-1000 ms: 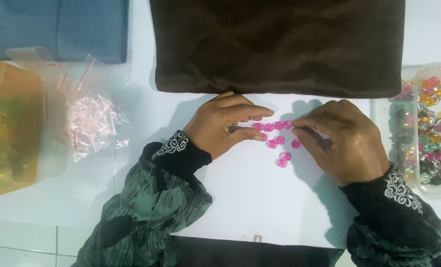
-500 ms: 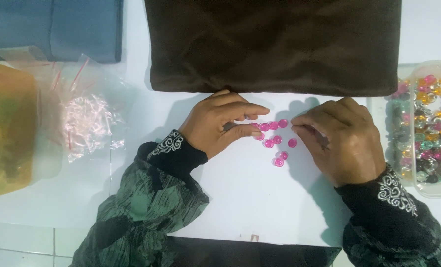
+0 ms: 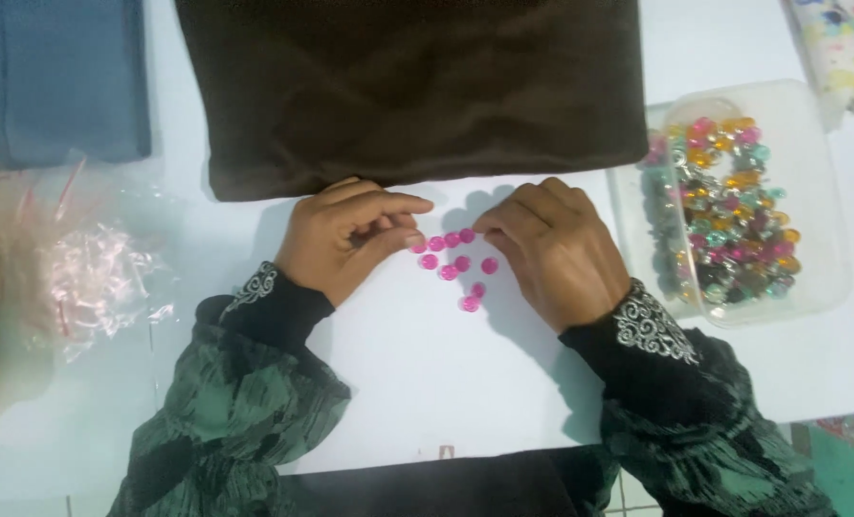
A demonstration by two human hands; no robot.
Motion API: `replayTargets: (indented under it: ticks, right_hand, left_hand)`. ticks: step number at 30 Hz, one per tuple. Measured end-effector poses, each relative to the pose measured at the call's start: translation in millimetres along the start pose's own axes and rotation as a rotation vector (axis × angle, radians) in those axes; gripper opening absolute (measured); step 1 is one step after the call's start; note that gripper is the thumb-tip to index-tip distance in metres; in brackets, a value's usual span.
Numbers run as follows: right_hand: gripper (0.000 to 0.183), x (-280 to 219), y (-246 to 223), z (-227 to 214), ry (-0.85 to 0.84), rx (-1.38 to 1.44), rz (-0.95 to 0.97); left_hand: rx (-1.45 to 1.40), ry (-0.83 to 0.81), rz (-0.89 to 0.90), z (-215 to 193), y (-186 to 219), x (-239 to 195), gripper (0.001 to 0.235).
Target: Sorting pink buttons from a mixed tray and placing them into a small plastic bag.
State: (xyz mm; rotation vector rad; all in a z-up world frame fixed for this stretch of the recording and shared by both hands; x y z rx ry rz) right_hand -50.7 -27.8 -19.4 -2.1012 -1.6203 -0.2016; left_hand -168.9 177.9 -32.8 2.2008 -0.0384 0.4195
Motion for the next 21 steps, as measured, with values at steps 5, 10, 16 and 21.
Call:
replayTargets:
  ticks: [5, 10, 16, 21]
  right_hand:
    - [0.009, -4, -5, 7, 0.049, -0.012, 0.120]
    - [0.010, -6, -4, 3, 0.065, -0.209, 0.126]
    - [0.007, -9, -2, 9, 0.036, -0.040, 0.248]
    - [0.007, -2, -11, 5, 0.056, -0.025, 0.296]
  left_hand:
    - [-0.055, 0.042, 0.056, 0, 0, 0, 0.017]
    - [-0.092, 0.044, 0.028, 0, -2, -1, 0.017]
    - [-0.053, 0.042, 0.044, 1, -1, -2, 0.016]
    - [-0.076, 0.056, 0.005, 2, 1, -1, 0.015]
Point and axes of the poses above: each hand's wrist, its own x-axis towards the middle knuckle, its own z-axis out of the palm, y = z × x, the point moved 2 cm from there along x, towards the middle knuckle
